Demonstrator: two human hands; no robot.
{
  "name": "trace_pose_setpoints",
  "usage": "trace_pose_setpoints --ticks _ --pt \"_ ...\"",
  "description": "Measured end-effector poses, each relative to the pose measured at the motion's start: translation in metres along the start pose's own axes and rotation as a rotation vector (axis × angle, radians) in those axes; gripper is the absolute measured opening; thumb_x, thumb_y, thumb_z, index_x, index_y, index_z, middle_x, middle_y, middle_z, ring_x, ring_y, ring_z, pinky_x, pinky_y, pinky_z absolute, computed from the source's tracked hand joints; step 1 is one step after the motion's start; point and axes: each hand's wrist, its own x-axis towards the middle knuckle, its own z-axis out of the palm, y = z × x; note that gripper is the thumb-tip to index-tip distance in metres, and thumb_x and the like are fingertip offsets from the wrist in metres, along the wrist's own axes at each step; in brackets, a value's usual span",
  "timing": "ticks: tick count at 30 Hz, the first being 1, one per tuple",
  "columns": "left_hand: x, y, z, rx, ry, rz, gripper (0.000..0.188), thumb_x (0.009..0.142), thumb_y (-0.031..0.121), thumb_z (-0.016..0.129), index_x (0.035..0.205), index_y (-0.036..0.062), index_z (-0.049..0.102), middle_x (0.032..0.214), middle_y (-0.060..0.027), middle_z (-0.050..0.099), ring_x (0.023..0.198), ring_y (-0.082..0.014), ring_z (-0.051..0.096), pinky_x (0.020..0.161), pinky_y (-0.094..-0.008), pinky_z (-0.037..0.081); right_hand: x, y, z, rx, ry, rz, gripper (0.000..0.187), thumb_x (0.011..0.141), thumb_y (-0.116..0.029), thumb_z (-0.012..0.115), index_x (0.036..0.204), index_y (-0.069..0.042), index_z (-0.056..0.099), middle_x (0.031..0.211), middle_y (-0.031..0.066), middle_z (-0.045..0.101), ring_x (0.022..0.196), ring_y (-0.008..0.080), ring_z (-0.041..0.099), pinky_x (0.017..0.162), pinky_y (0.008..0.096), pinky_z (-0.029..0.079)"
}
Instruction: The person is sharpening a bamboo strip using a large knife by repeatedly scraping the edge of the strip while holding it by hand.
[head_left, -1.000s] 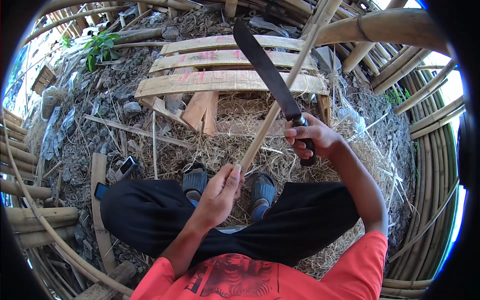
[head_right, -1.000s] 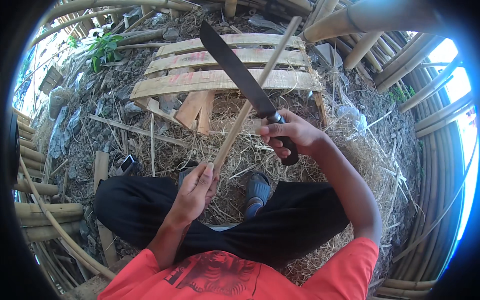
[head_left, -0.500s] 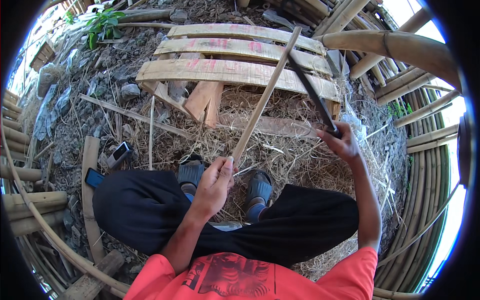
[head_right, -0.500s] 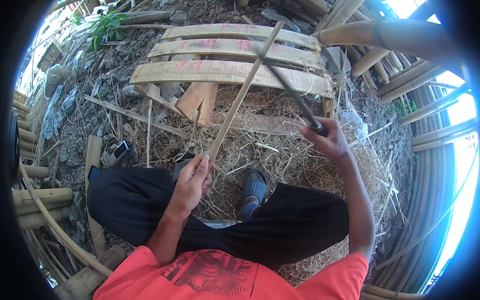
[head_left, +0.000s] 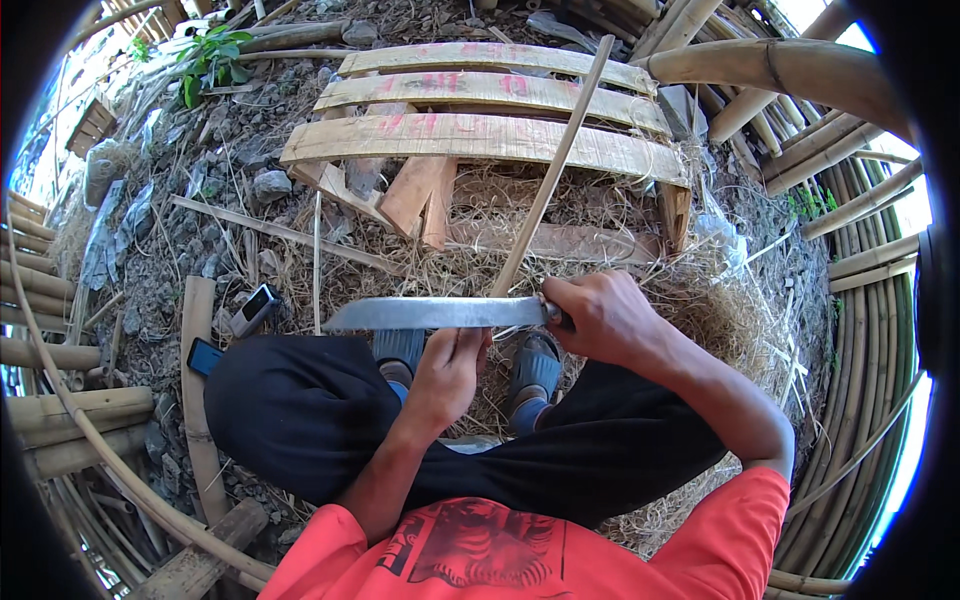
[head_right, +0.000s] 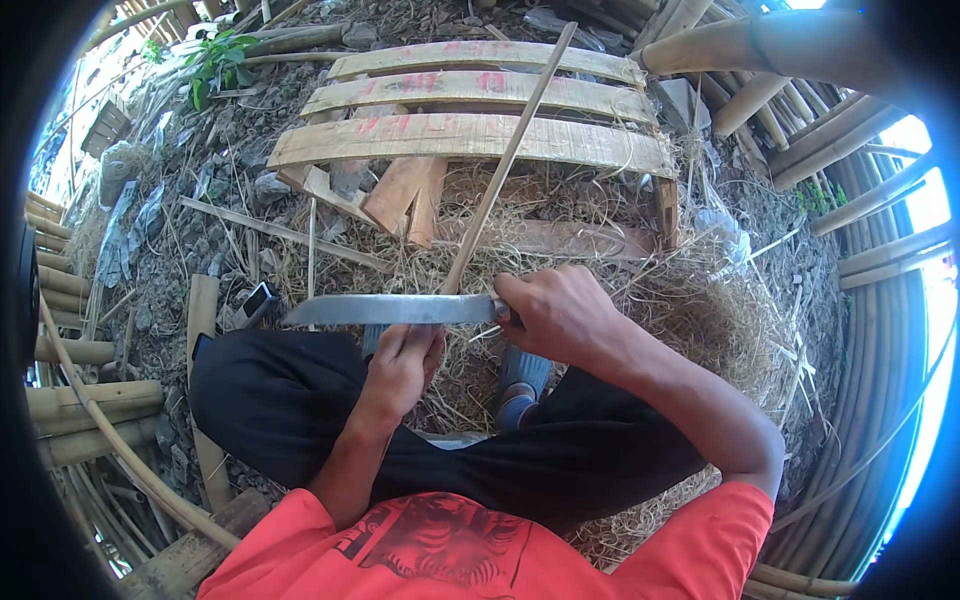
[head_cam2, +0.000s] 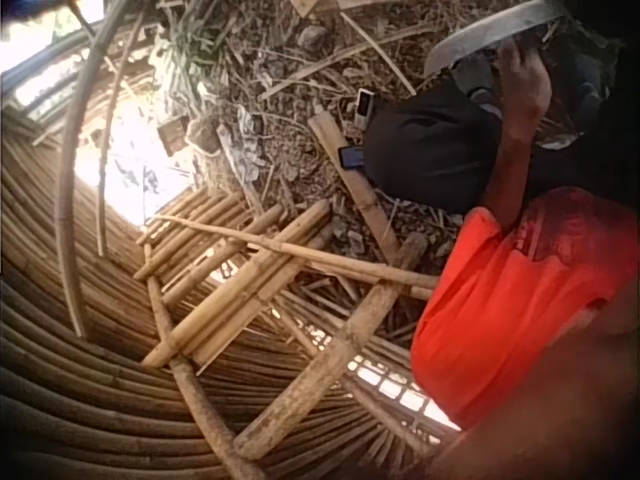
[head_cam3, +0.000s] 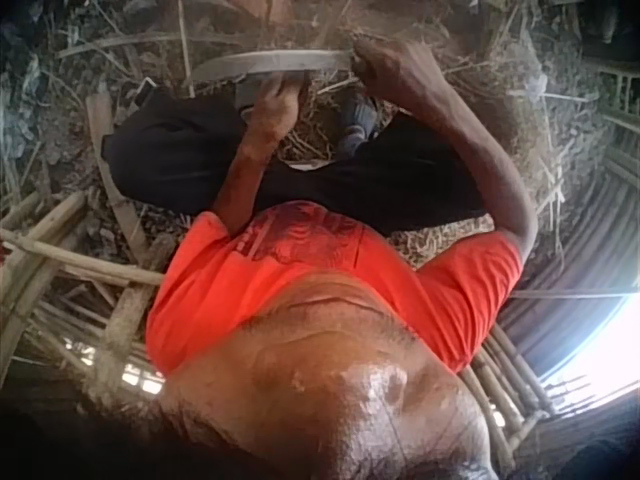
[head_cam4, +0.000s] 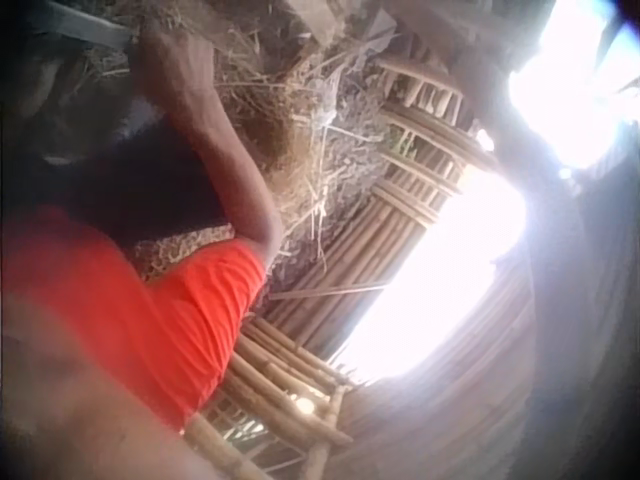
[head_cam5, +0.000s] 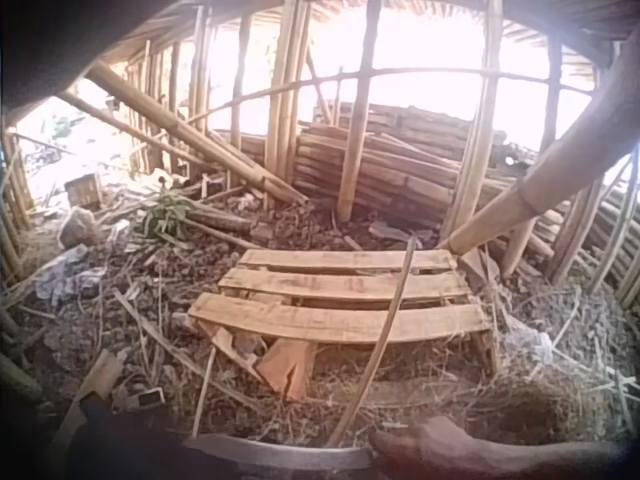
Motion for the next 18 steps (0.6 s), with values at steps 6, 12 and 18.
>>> trace_pose_setpoints --ticks 6,12,18 --pt "-0.001 -0.009 -0.001 0.044 0.043 0.097 0.018 0.107 0.017 0.05 0.101 0.0027 0.059 0.081 0.003 0.05 0.066 -0.0025 0.046 0.056 -0.0179 0.039 0.002 0.004 0.007 -0.119 0.049 0.019 0.022 0.076 -0.019 0.075 0.087 -0.007 0.06 0.065 0.0095 0.064 0.062 0.0319 0.067 0.054 0.0454 0.053" --pt "-0.007 0.007 0.003 0.082 0.065 0.11 0.029 0.109 0.024 0.044 0.096 0.0 0.054 0.071 -0.0012 0.047 0.064 -0.0094 0.044 0.058 -0.0303 0.038 0.003 0.016 0.006 -0.199 0.17 0.085 0.016 0.075 -0.013 0.072 0.086 -0.007 0.062 0.069 0.0101 0.066 0.059 0.0303 0.067 0.055 0.042 0.054" --pt "-0.01 0.014 0.002 0.16 -0.065 0.094 0.037 0.11 0.039 0.036 0.091 0.0107 0.05 0.064 0.0062 0.04 0.052 -0.0025 0.034 0.046 -0.021 0.027 0.005 0.048 -0.014 -0.19 0.272 0.243 0.007 0.081 -0.013 0.069 0.084 -0.008 0.065 0.062 0.0118 0.064 0.057 0.0314 0.067 0.055 0.044 0.053"
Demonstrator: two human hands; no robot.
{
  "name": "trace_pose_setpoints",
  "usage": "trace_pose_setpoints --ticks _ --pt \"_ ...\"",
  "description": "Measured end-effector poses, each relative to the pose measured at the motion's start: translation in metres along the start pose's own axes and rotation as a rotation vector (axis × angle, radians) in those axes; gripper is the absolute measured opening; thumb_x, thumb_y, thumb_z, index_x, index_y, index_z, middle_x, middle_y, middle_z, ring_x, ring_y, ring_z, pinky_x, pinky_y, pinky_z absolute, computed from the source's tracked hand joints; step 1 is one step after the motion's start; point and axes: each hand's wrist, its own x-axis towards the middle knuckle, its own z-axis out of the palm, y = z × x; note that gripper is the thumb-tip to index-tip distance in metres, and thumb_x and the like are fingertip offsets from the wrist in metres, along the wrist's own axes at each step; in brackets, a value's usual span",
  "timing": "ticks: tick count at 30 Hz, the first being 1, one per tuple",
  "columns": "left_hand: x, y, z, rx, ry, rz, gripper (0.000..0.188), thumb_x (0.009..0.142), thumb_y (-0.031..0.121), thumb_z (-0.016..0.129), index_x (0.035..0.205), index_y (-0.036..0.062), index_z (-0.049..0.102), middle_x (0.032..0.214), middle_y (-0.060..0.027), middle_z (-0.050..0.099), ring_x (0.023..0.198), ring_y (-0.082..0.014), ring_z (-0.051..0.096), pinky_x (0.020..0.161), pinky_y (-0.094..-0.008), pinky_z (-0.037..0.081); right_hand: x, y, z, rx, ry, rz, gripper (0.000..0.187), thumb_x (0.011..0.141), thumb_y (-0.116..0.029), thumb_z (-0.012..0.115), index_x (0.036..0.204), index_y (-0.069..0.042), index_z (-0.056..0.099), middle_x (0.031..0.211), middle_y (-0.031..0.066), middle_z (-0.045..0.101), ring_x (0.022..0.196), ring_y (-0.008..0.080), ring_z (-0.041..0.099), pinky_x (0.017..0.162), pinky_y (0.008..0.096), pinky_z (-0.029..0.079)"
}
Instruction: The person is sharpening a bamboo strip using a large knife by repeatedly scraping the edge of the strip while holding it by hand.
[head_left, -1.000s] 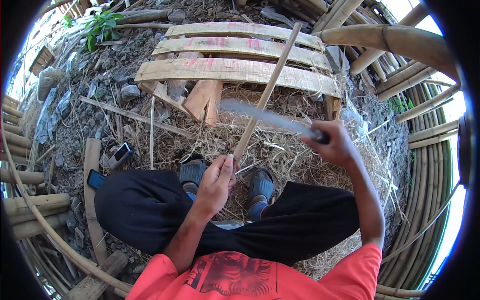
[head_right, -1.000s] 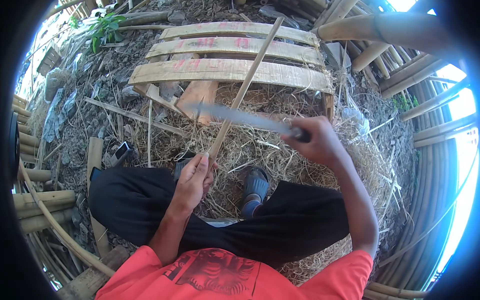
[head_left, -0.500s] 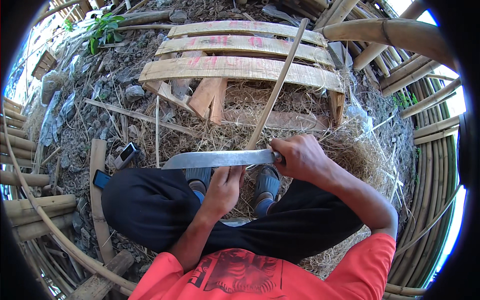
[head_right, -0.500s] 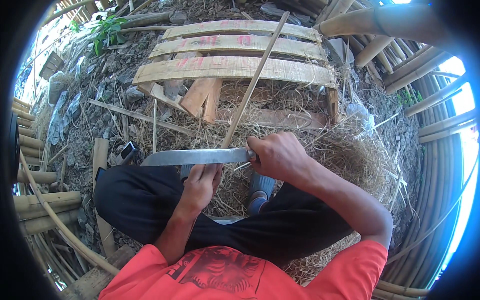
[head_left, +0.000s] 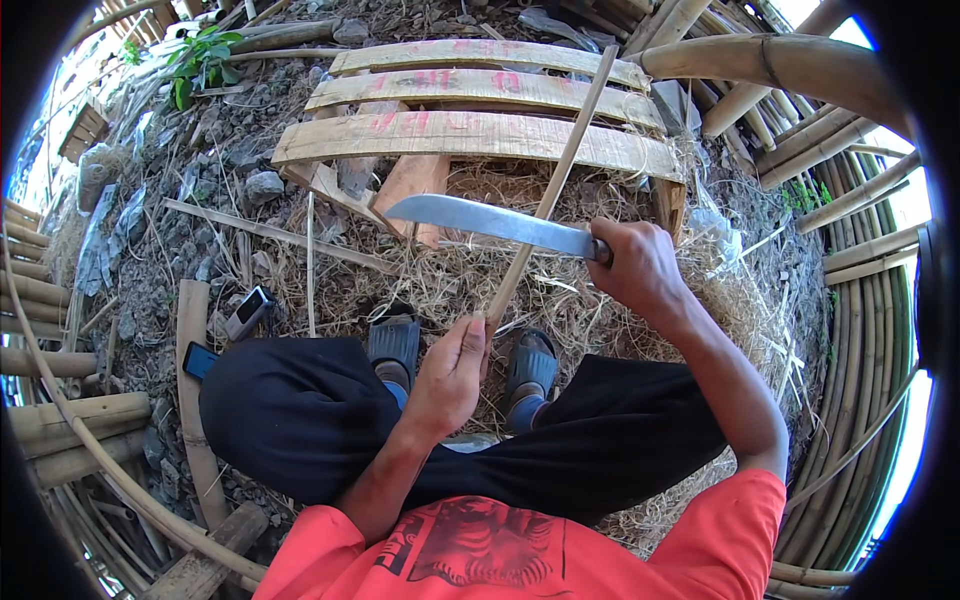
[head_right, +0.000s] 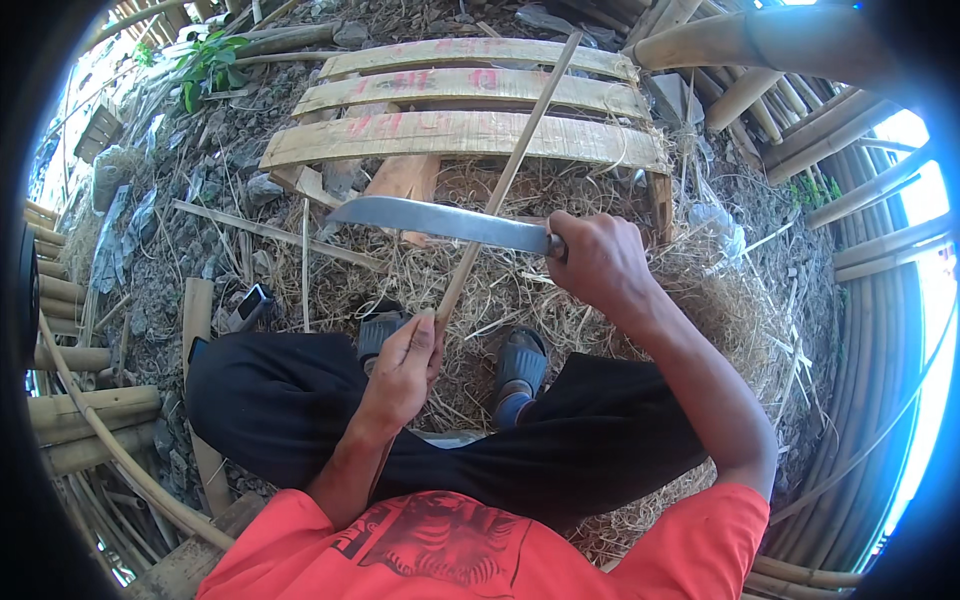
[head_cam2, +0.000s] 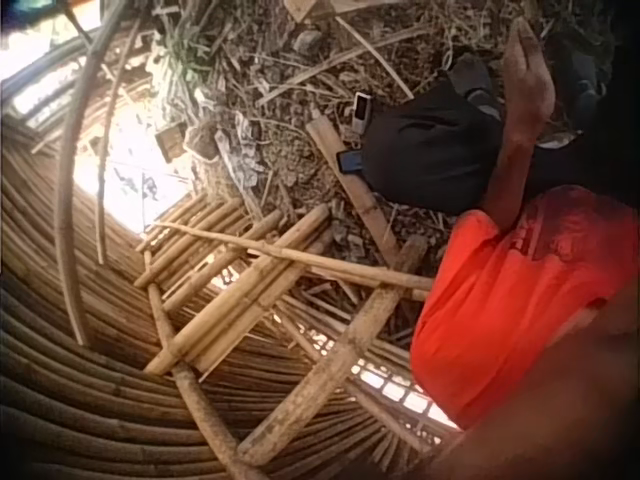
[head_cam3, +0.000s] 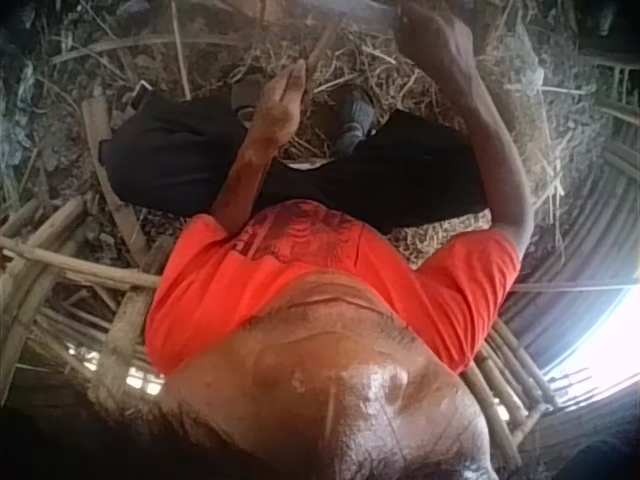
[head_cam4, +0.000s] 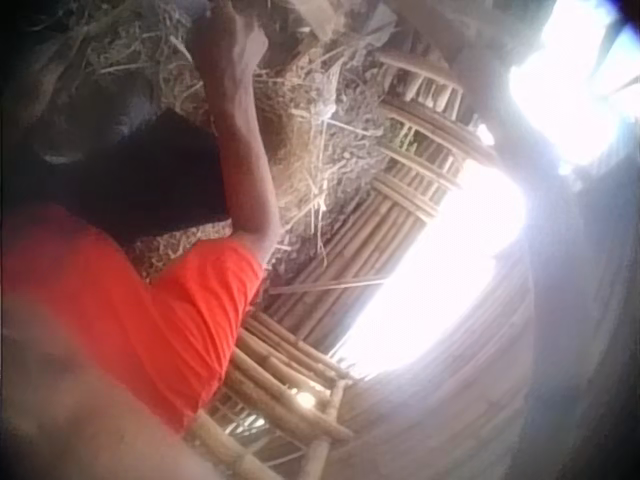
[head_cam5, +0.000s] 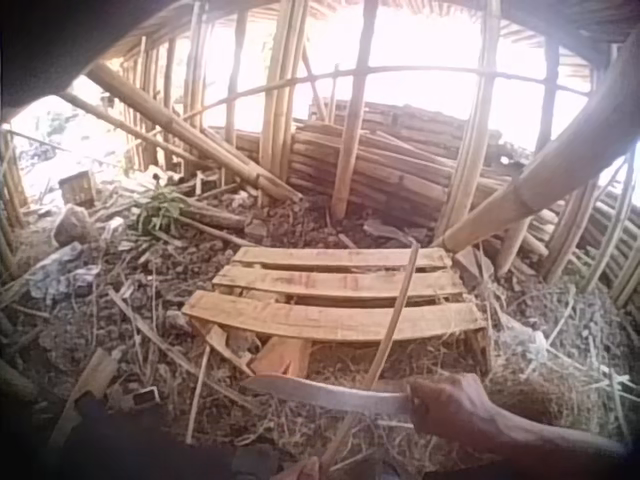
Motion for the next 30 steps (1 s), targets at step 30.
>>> trace_pose_setpoints --ticks 30 --pt "-0.01 0.005 0.006 0.225 0.023 0.015 0.035 0.11 0.032 0.039 0.092 0.0042 0.05 0.068 0.0033 0.041 0.059 -0.0059 0.039 0.052 -0.0249 0.034 0.001 0.039 -0.006 0.032 0.027 0.06 0.008 0.077 -0.01 0.068 0.073 -0.005 0.065 0.057 0.016 0.06 0.054 0.0366 0.063 0.055 0.0443 0.05"
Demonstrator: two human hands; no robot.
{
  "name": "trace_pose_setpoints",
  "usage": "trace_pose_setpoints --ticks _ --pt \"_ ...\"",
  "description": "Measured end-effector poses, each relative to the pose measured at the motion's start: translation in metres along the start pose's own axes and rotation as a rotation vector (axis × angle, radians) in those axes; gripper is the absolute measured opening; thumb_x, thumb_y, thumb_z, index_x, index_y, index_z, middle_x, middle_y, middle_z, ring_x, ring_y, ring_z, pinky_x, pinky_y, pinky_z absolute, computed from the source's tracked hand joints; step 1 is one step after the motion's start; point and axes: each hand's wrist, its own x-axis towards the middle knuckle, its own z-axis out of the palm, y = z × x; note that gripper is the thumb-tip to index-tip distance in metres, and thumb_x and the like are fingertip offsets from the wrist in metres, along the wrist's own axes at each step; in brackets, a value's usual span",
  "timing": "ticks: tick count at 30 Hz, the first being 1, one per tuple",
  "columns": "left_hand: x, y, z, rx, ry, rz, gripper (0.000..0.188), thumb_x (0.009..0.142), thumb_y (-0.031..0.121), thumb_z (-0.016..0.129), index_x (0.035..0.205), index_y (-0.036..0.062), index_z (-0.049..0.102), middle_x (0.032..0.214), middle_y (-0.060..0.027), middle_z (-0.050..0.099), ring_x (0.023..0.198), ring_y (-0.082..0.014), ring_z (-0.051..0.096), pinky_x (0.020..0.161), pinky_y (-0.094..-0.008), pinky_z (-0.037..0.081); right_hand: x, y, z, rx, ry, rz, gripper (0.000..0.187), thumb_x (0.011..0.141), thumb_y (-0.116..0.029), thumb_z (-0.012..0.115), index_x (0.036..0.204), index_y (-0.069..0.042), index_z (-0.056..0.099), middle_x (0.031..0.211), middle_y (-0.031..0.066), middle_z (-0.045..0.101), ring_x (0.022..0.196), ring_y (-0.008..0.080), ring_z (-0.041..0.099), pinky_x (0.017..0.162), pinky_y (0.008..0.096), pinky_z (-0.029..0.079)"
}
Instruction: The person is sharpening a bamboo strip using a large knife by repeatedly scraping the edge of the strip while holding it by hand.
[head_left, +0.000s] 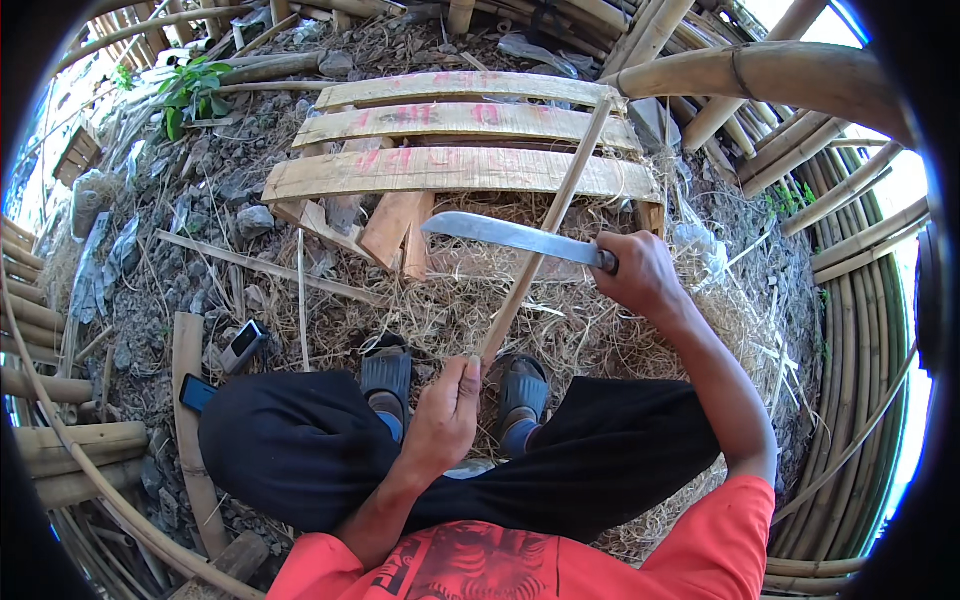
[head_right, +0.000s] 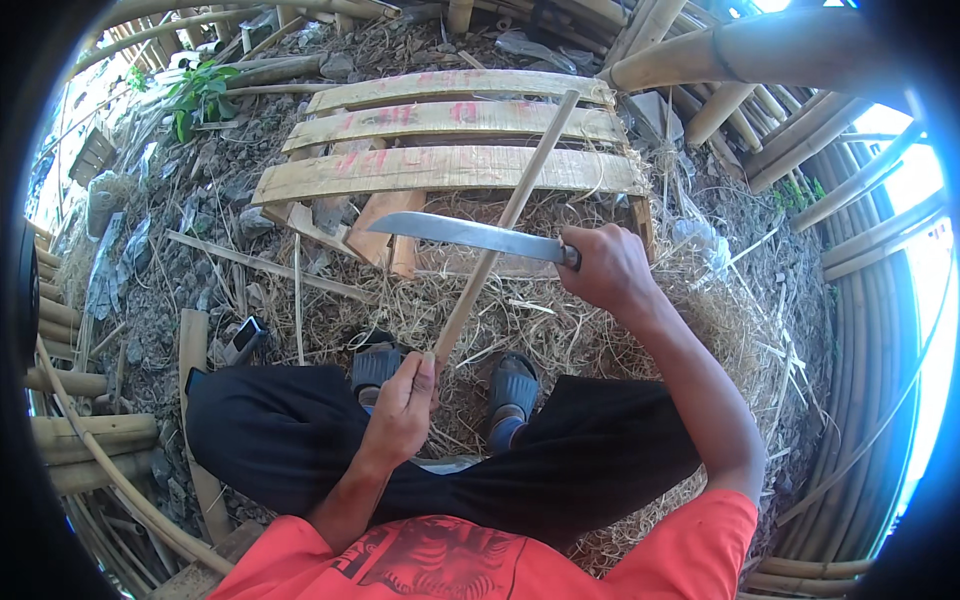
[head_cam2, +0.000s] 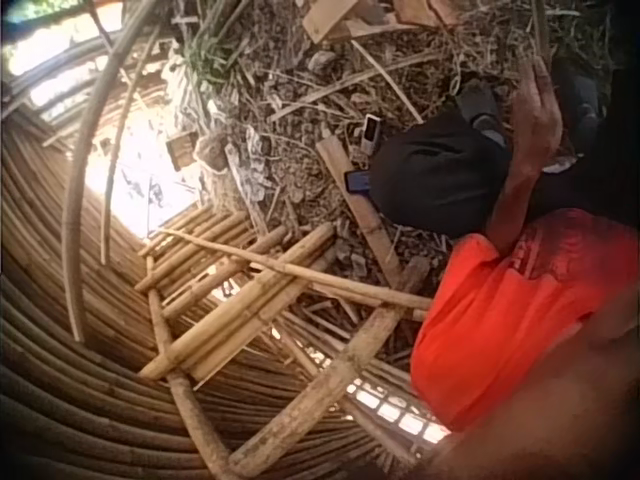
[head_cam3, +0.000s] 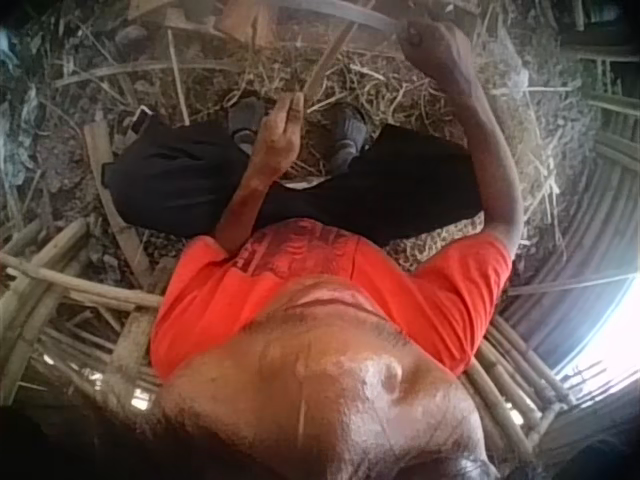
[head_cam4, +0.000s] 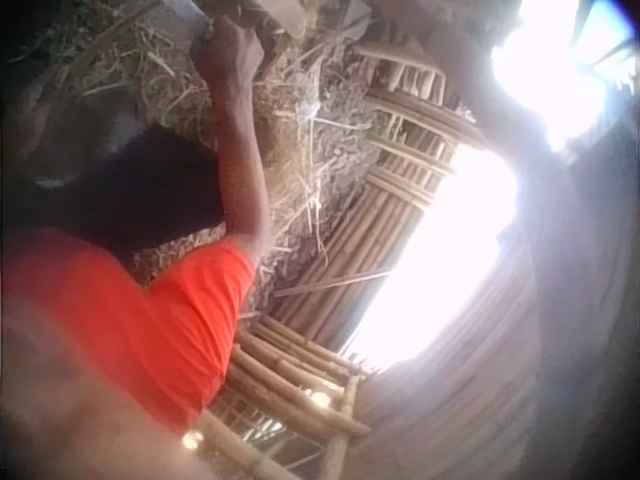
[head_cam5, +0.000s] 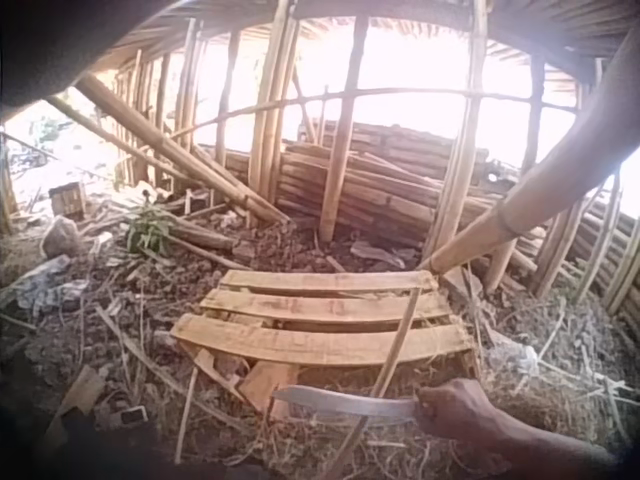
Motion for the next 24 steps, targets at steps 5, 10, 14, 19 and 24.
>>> trace_pose_setpoints --ticks 5,10,14,19,24 --pt "-0.003 0.003 -0.003 0.047 0.017 0.012 0.036 0.11 0.032 0.039 0.092 0.0029 0.051 0.065 0.0018 0.043 0.058 -0.007 0.04 0.053 -0.027 0.035 0.003 -0.001 -0.006 0.009 0.02 0.014 0.01 0.077 -0.012 0.069 0.075 -0.004 0.065 0.058 0.0164 0.061 0.055 0.0366 0.063 0.057 0.0445 0.051" --pt "-0.01 0.0 0.004 0.079 -0.009 0.031 0.037 0.11 0.032 0.038 0.092 0.0029 0.05 0.064 0.0004 0.044 0.057 -0.0076 0.041 0.052 -0.0277 0.036 0.01 0.026 -0.02 0.063 0.033 0.254 0.012 0.078 -0.019 0.066 0.074 -0.007 0.068 0.062 0.0156 0.064 0.058 0.0375 0.064 0.063 0.0465 0.052" --pt "-0.012 0.006 0.005 0.108 -0.027 0.053 0.037 0.11 0.033 0.038 0.092 0.0025 0.05 0.062 0.0007 0.043 0.055 -0.0082 0.041 0.052 -0.0285 0.036 0.008 0.041 -0.02 -0.027 0.077 0.337 0.018 0.081 -0.021 0.063 0.074 -0.005 0.067 0.063 0.0174 0.064 0.061 0.0356 0.065 0.063 0.0466 0.051" --pt "-0.011 0.007 0.009 0.114 -0.037 0.056 0.036 0.11 0.031 0.038 0.093 0.0022 0.05 0.061 -0.0014 0.044 0.054 -0.01 0.042 0.052 -0.0298 0.038 0.015 0.054 -0.027 0.001 0.134 0.473 0.022 0.083 -0.024 0.065 0.077 -0.003 0.07 0.065 0.0191 0.064 0.061 0.035 0.064 0.063 0.0464 0.05" --pt "-0.011 0.002 0.008 0.142 -0.022 0.078 0.034 0.11 0.03 0.039 0.094 0.0017 0.05 0.06 -0.004 0.045 0.055 -0.0114 0.043 0.052 -0.0308 0.039 0.003 0.046 -0.013 0.143 0.125 0.412 0.014 0.084 -0.019 0.068 0.084 -0.005 0.072 0.067 0.0155 0.068 0.055 0.0287 0.064 0.059 0.0415 0.052"
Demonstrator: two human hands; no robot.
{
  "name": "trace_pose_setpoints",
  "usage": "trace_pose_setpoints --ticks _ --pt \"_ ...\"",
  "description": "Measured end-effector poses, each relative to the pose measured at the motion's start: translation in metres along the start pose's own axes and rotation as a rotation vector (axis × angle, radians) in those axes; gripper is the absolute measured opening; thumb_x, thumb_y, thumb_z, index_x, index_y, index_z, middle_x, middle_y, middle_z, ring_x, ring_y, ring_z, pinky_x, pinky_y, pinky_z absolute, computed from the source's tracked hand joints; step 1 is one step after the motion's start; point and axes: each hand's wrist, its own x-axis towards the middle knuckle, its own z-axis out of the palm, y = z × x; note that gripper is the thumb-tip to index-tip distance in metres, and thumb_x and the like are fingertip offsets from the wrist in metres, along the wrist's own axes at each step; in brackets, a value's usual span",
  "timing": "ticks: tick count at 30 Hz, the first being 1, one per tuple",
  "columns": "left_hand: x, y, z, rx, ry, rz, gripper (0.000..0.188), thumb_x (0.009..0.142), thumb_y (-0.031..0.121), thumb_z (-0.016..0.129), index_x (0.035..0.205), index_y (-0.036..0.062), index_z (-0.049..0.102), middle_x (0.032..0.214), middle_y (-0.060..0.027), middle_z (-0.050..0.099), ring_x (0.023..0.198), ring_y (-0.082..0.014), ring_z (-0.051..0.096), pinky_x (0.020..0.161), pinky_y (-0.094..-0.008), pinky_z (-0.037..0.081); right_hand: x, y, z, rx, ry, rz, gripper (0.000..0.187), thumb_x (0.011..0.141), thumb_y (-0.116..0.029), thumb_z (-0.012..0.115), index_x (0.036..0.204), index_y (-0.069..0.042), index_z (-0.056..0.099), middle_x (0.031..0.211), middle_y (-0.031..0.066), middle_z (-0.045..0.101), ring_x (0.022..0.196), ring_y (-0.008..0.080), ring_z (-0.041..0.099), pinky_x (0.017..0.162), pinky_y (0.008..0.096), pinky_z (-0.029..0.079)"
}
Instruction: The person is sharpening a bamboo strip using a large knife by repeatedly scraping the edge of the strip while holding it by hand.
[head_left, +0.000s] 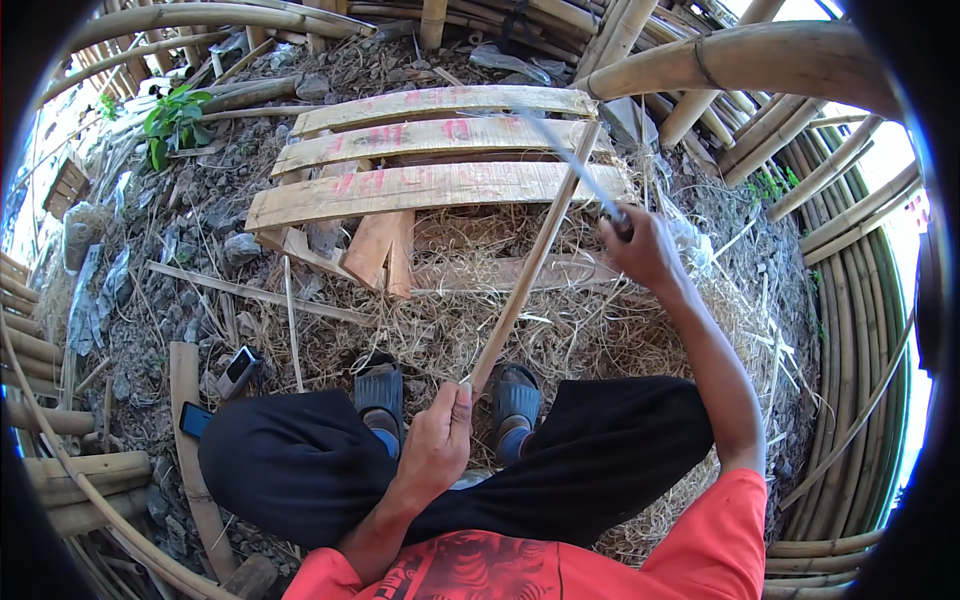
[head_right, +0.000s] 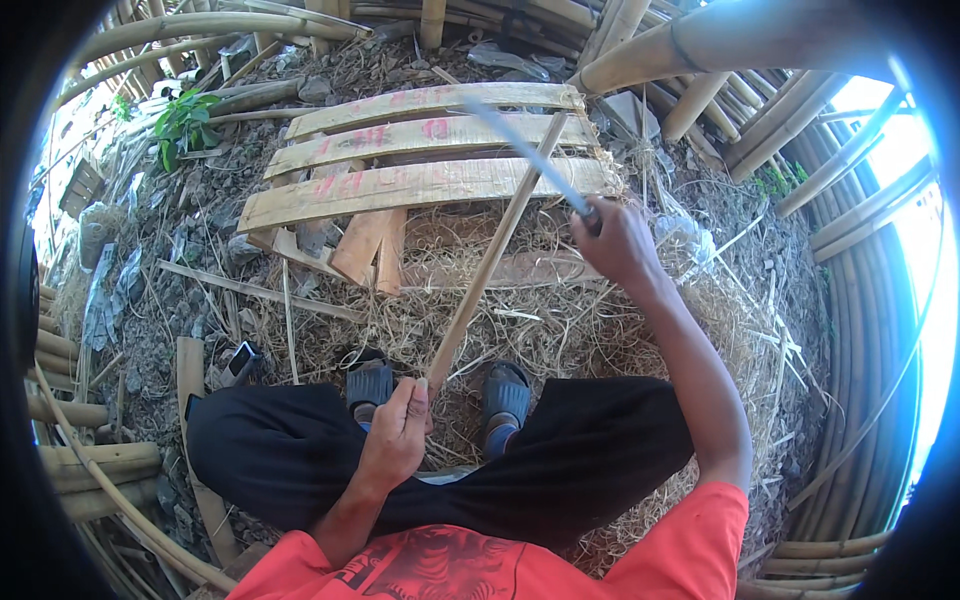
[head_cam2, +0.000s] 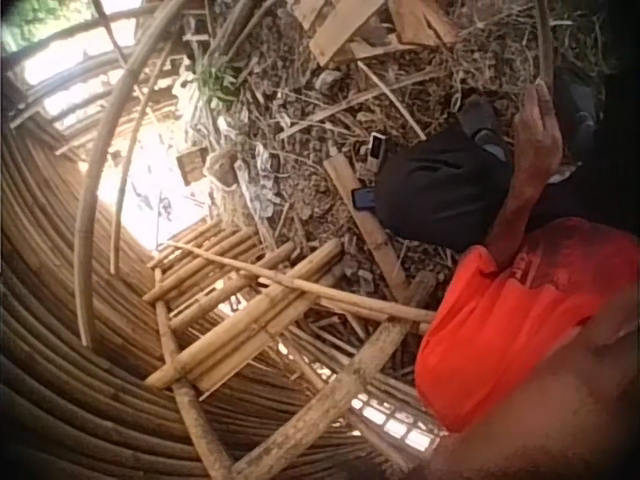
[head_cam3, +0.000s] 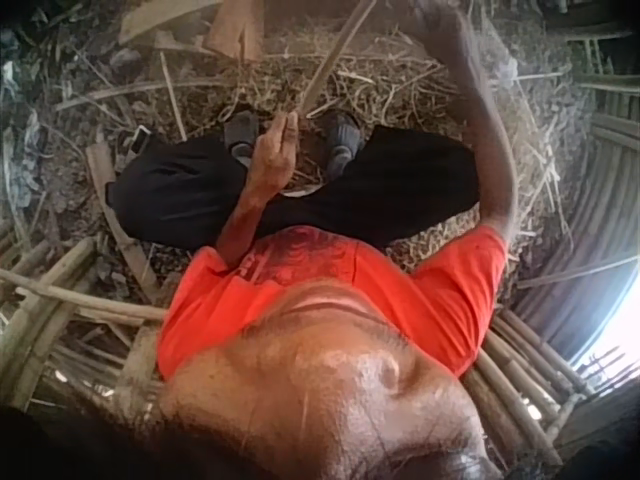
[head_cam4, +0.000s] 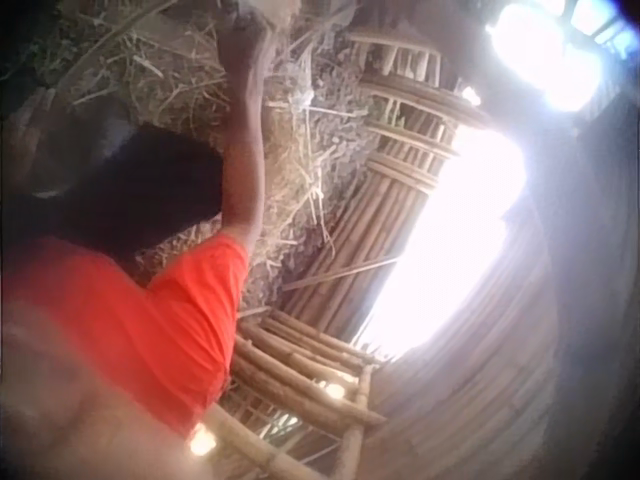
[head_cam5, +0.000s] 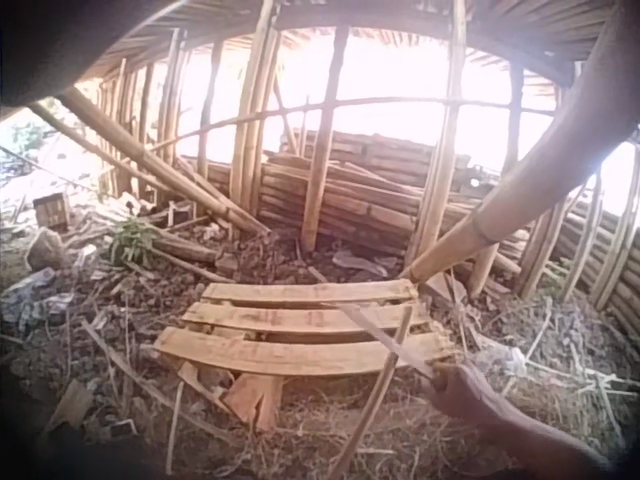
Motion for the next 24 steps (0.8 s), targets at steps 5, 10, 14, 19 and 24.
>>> trace_pose_setpoints --ticks 5,10,14,19,24 --pt "0.0 -0.01 0.002 0.007 -0.003 -0.02 0.033 0.11 0.028 0.04 0.094 0.0013 0.049 0.061 -0.0032 0.046 0.055 -0.0108 0.042 0.052 -0.0304 0.038 -0.002 0.013 0.009 -0.092 -0.18 -0.271 0.011 0.084 -0.018 0.067 0.082 -0.008 0.071 0.069 0.0146 0.068 0.054 0.0273 0.065 0.059 0.0418 0.053" --pt "0.002 -0.013 0.01 0.007 -0.034 0.004 0.029 0.108 0.028 0.041 0.097 0.003 0.049 0.061 -0.023 0.054 0.06 -0.0465 0.059 0.052 -0.0511 0.038 0.021 0.045 0.004 -0.133 0.106 -0.028 0.025 0.087 -0.027 0.063 0.082 -0.004 0.07 0.068 0.0166 0.067 0.065 0.032 0.065 0.069 0.0457 0.052" --pt "0.003 -0.014 0.01 0.007 -0.031 -0.023 0.028 0.108 0.027 0.041 0.096 0.003 0.049 0.06 -0.0229 0.053 0.061 -0.0466 0.059 0.051 -0.0516 0.038 0.004 0.031 0.003 -0.064 -0.014 0.06 0.021 0.087 -0.025 0.065 0.088 -0.005 0.071 0.066 0.0128 0.067 0.058 0.0258 0.063 0.065 0.0419 0.053" --pt "-0.001 -0.012 0.009 0.018 -0.02 0.011 0.028 0.108 0.027 0.041 0.096 0.003 0.049 0.061 -0.0234 0.054 0.062 -0.0472 0.059 0.051 -0.0518 0.038 -0.003 0.027 0.008 -0.071 -0.147 -0.305 0.014 0.085 -0.019 0.069 0.083 -0.005 0.072 0.058 0.0075 0.062 0.047 0.0204 0.055 0.053 0.0388 0.049" --pt "-0.004 -0.009 0.013 0.021 -0.053 0.024 0.028 0.108 0.027 0.041 0.097 0.0033 0.05 0.061 -0.024 0.055 0.062 -0.0479 0.059 0.051 -0.0522 0.037 0.02 0.057 -0.009 -0.114 -0.009 0.153 0.027 0.085 -0.03 0.066 0.081 -0.004 0.072 0.061 0.0112 0.067 0.05 0.0255 0.062 0.057 0.0422 0.05"
